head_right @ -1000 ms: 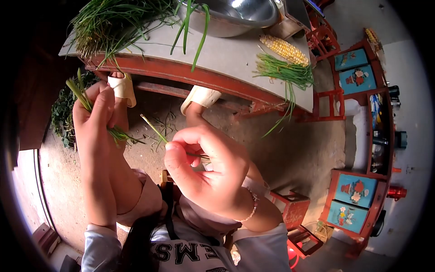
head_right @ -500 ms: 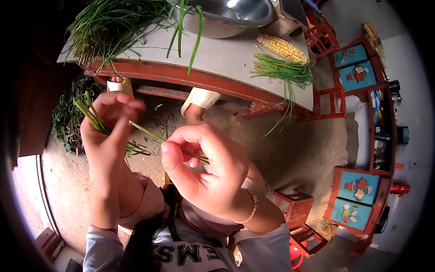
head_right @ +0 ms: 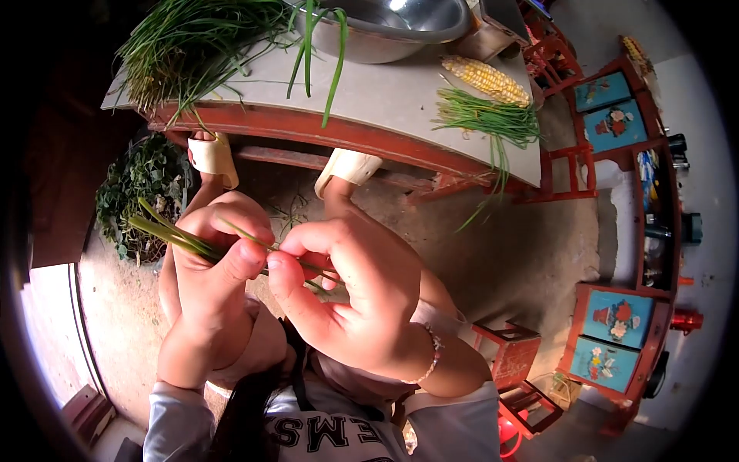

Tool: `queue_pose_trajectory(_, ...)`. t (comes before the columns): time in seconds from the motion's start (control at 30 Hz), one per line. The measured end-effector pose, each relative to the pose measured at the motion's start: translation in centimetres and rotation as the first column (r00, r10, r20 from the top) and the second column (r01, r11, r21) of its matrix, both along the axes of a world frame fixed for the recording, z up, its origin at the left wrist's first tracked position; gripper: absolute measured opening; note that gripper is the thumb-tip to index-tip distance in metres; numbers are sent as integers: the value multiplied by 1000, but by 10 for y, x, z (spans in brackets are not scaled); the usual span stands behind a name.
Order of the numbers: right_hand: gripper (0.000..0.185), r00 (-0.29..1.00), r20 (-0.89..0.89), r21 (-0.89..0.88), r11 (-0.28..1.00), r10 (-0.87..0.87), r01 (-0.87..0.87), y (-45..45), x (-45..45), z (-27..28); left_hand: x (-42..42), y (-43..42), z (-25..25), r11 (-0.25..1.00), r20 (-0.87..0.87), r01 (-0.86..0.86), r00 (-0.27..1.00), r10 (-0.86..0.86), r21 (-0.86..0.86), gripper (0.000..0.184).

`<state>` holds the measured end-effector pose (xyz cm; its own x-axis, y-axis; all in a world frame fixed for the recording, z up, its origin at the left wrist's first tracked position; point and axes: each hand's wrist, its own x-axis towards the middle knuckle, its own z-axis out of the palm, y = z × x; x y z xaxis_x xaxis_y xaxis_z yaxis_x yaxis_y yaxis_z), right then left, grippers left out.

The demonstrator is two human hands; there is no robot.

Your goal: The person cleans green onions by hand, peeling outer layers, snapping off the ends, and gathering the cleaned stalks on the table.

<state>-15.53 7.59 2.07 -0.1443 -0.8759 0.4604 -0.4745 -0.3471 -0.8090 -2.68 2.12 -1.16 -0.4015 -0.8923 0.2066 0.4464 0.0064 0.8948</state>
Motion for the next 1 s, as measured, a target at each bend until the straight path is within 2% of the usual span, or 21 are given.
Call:
queue_pose_trajectory(0.07, 10, 999, -47, -15, 1000, 23, -24, -2, 0, -1, 1, -1, -1, 1000, 9, -7, 1000, 7, -11, 8)
queue_pose_trajectory(0.3, 6, 999, -35, 48, 998, 33, -31, -4, 2, 0, 7, -3, 0, 1000, 67, 26, 997, -26, -2, 8)
queue_pose_trajectory(0.4, 5, 997, 4, 22, 997, 80, -80, -4, 0, 0, 1, -5, 1, 998, -31, 52, 998, -53, -42, 6)
queue_pose_trajectory(0.5, 5, 993, 49, 102, 989, 106, -111, -1, 0, 5, 1, -5, 3, 994, -27, 84, 996, -86, -71, 5)
queue_pose_trajectory(0.57, 7, 966, 238, 229, 961, 101, -157, 2, 0, 8, 1, -5, 3, 990, -12, 91, 996, -92, -104, 5)
queue_pose_trajectory(0.7, 9, 954, 280, 228, 958, 108, -175, 2, 1, 8, 0, -6, 5, 982, 26, 79, 997, -76, -173, 4)
queue_pose_trajectory(0.83, 10, 940, 329, 274, 943, 91, -187, 3, 0, 8, 0, -6, 8, 984, 25, 95, 995, -92, -150, 4)
queue_pose_trajectory(1.0, 10, 919, 378, 305, 922, 113, -239, 3, 0, 9, 1, -7, 9, 971, 73, 114, 992, -101, -209, 7)
